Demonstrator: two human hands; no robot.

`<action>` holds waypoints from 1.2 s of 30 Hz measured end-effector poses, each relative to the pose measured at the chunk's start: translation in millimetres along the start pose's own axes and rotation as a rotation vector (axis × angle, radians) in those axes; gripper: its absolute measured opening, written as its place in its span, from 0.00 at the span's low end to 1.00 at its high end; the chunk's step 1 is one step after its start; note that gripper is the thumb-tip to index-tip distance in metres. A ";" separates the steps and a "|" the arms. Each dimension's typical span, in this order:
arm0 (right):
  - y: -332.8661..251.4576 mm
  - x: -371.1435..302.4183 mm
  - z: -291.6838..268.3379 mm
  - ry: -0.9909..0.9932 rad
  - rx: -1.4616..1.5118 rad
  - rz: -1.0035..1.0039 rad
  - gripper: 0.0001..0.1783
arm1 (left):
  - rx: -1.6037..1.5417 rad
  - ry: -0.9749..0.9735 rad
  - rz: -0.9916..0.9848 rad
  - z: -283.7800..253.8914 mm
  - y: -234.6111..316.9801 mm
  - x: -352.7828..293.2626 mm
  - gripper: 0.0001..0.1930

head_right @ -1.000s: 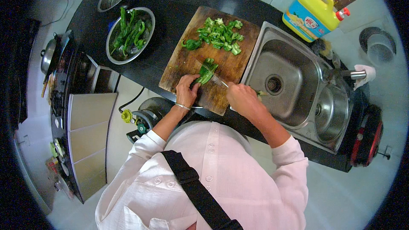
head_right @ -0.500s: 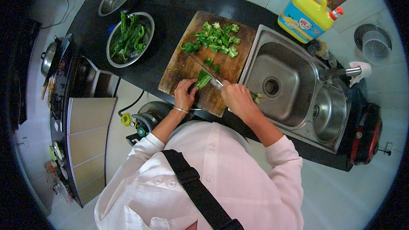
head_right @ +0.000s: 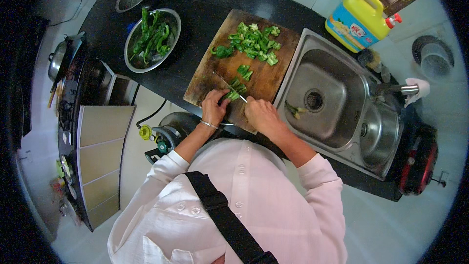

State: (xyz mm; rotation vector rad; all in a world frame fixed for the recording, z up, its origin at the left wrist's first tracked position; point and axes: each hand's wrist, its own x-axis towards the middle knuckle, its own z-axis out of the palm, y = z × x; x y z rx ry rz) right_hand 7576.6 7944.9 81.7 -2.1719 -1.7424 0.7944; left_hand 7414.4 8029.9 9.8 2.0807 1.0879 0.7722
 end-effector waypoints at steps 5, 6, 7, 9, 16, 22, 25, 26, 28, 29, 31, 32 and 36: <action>-6.5 -4.4 -13.3 0.019 0.040 0.037 0.11 | 0.031 0.040 0.033 -8.3 4.2 -7.1 0.23; -10.1 -8.4 -19.1 0.024 0.040 0.056 0.11 | 0.033 0.050 0.025 -12.8 6.6 -7.0 0.24; -11.9 -12.8 -24.0 0.020 0.034 0.026 0.11 | 0.031 0.058 0.035 -16.5 7.3 -6.2 0.25; -14.2 -23.3 -32.3 0.012 0.022 -0.036 0.11 | 0.029 0.075 0.054 -22.7 6.5 -4.3 0.26; -14.8 -40.8 -25.3 -0.117 0.016 -0.040 0.11 | -0.021 0.057 0.035 -22.3 -11.7 -8.0 0.21; -19.8 -20.7 -22.1 -0.174 0.076 -0.001 0.11 | -0.078 0.041 0.012 -18.2 -16.4 -3.6 0.15; -21.5 -5.9 -9.8 -0.152 0.098 0.002 0.12 | -0.065 0.045 0.062 -17.0 -20.9 -4.3 0.14; -23.6 -2.3 -4.2 -0.118 0.100 -0.004 0.12 | -0.068 0.040 0.053 -17.0 -22.6 -5.8 0.14; -21.5 4.4 3.6 -0.062 0.107 -0.023 0.12 | -0.068 0.030 0.061 -14.6 -28.2 -7.3 0.14; -19.4 8.6 6.4 -0.040 0.111 -0.035 0.12 | -0.064 0.024 0.078 -12.8 -31.4 -7.4 0.14; -18.2 11.6 4.0 0.000 0.119 -0.025 0.12 | -0.078 0.025 0.096 -13.0 -30.0 -5.0 0.15; -18.6 11.0 -2.6 0.015 0.123 -0.006 0.12 | -0.095 0.036 0.095 -17.3 -20.3 -1.2 0.16; -8.3 -1.0 -31.9 0.006 0.115 -0.064 0.13 | 0.051 0.209 0.131 -26.7 -68.7 15.7 0.16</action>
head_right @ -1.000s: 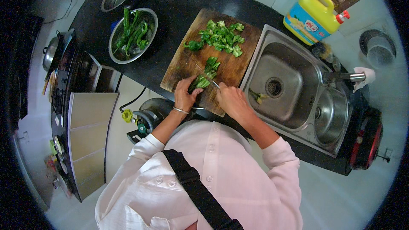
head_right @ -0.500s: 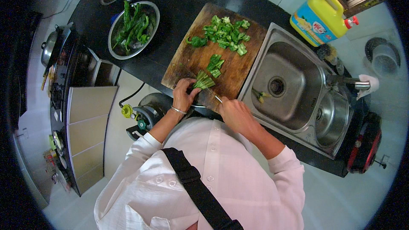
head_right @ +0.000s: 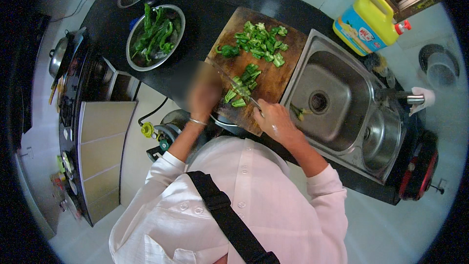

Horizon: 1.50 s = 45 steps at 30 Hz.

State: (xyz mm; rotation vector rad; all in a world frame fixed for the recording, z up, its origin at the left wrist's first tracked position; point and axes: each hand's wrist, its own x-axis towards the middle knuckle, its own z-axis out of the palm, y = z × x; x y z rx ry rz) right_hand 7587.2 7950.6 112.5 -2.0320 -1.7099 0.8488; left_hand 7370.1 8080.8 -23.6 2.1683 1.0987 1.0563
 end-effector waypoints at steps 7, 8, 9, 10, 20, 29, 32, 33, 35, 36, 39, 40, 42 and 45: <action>28.6 -20.5 -23.1 -0.360 -0.042 -0.141 0.13 | -0.095 0.020 0.019 -21.6 -1.9 89.6 0.20; 31.1 -21.4 -21.3 -0.381 -0.050 -0.149 0.14 | -0.071 -0.023 0.089 -20.7 11.9 102.9 0.23; 33.2 -22.1 -20.1 -0.361 -0.049 -0.133 0.14 | -0.047 -0.066 0.160 -16.1 20.2 111.7 0.25; 34.2 -20.5 -20.6 -0.337 -0.052 -0.125 0.14 | -0.063 -0.121 0.182 -11.2 23.4 118.6 0.28; 46.4 12.3 -49.6 -0.276 -0.021 0.027 0.17 | -0.010 -0.215 0.051 5.7 12.8 133.3 0.22; 71.7 23.5 -67.6 -0.152 -0.042 0.025 0.17 | -0.110 -0.222 0.138 -20.9 19.6 41.8 0.22; 57.7 37.6 -55.1 -0.057 -0.051 0.021 0.15 | -0.102 -0.342 0.198 -18.5 23.3 32.1 0.23; 48.8 43.8 -46.6 -0.037 -0.047 0.024 0.15 | -0.077 -0.379 0.209 -20.9 23.8 34.3 0.23; 33.5 50.8 -30.2 -0.015 -0.010 0.020 0.15 | -0.381 -0.518 -0.165 -17.6 12.2 37.5 0.19; 25.7 51.5 -21.3 -0.011 0.023 0.021 0.15 | -0.230 -0.454 -0.003 -20.5 6.6 36.4 0.17; 4.8 34.7 -3.9 -0.002 0.112 0.040 0.15 | -0.199 -0.223 0.094 -12.3 4.5 29.0 0.15; -1.5 27.2 -2.6 -0.009 0.117 0.059 0.15 | -0.274 -0.191 -0.008 -10.1 12.5 25.8 0.15; -7.6 15.2 -1.1 -0.029 0.078 0.068 0.11 | -0.347 -0.164 -0.163 -6.5 25.6 21.6 0.14; 1.8 -3.7 5.8 0.000 -0.013 0.035 0.13 | -0.347 -0.079 -0.174 1.0 37.4 14.3 0.12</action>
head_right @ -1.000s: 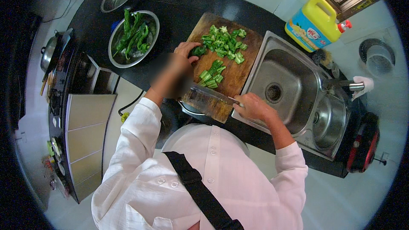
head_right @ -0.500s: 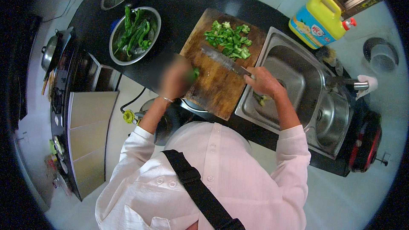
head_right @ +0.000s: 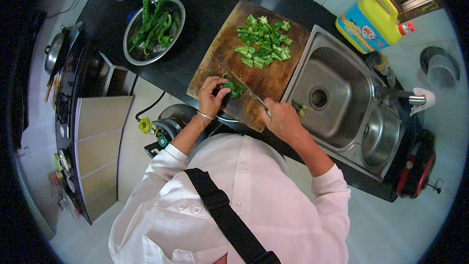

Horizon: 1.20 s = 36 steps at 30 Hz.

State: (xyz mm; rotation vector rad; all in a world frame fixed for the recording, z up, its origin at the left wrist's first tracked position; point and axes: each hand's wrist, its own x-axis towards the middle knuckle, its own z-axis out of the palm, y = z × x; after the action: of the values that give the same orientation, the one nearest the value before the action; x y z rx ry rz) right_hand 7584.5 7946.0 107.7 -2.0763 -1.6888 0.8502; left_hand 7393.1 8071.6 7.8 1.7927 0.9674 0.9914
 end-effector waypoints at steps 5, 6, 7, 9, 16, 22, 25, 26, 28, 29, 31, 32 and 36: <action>-3.1 -20.5 -3.2 0.019 -0.078 -0.056 0.11 | 0.011 0.023 0.017 4.4 -2.8 -3.1 0.10; -5.2 -23.5 -4.5 0.019 -0.087 -0.060 0.11 | 0.013 0.034 0.030 4.6 -3.9 -2.7 0.10; -6.6 -26.8 -5.9 0.005 -0.090 -0.053 0.11 | 0.013 0.035 0.032 4.7 -4.6 -3.0 0.09; -8.0 -32.1 -7.5 -0.024 -0.096 -0.039 0.11 | 0.015 0.040 0.035 3.9 -6.3 -3.1 0.09; -5.4 -31.0 1.7 -0.056 -0.151 -0.017 0.10 | 0.045 0.030 0.106 1.0 -6.7 -1.2 0.07; -6.5 -31.5 11.0 -0.053 -0.187 -0.023 0.09 | 0.070 0.022 0.143 -1.2 -6.6 0.3 0.08; -6.8 -37.4 11.0 -0.103 -0.204 0.025 0.09 | 0.064 0.030 0.128 -1.4 -7.8 0.9 0.08; -8.7 -34.2 13.3 -0.101 -0.197 0.025 0.09 | 0.054 0.028 0.116 -3.1 -6.4 3.1 0.08; -13.0 -25.3 18.2 -0.088 -0.181 0.024 0.08 | 0.046 0.020 0.108 -5.1 -6.5 4.9 0.08; -15.4 -19.2 20.9 -0.078 -0.171 0.024 0.08 | 0.047 0.015 0.111 -5.5 -7.4 5.1 0.08; -14.8 -18.1 21.3 -0.066 -0.157 0.022 0.08 | 0.048 0.009 0.109 -4.2 -7.2 4.9 0.08; -12.2 -22.0 19.9 -0.065 -0.153 0.020 0.08 | 0.048 0.008 0.104 -2.6 -6.1 3.9 0.08; -8.3 -33.9 13.3 -0.119 -0.210 0.073 0.07 | 0.080 -0.007 0.110 -0.5 -9.4 3.7 0.07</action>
State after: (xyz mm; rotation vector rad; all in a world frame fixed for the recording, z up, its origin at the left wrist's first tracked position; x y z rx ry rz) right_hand 7565.7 7913.9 110.6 -2.2790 -1.8444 0.8668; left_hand 7392.0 8078.2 0.2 1.9319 0.9237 1.0264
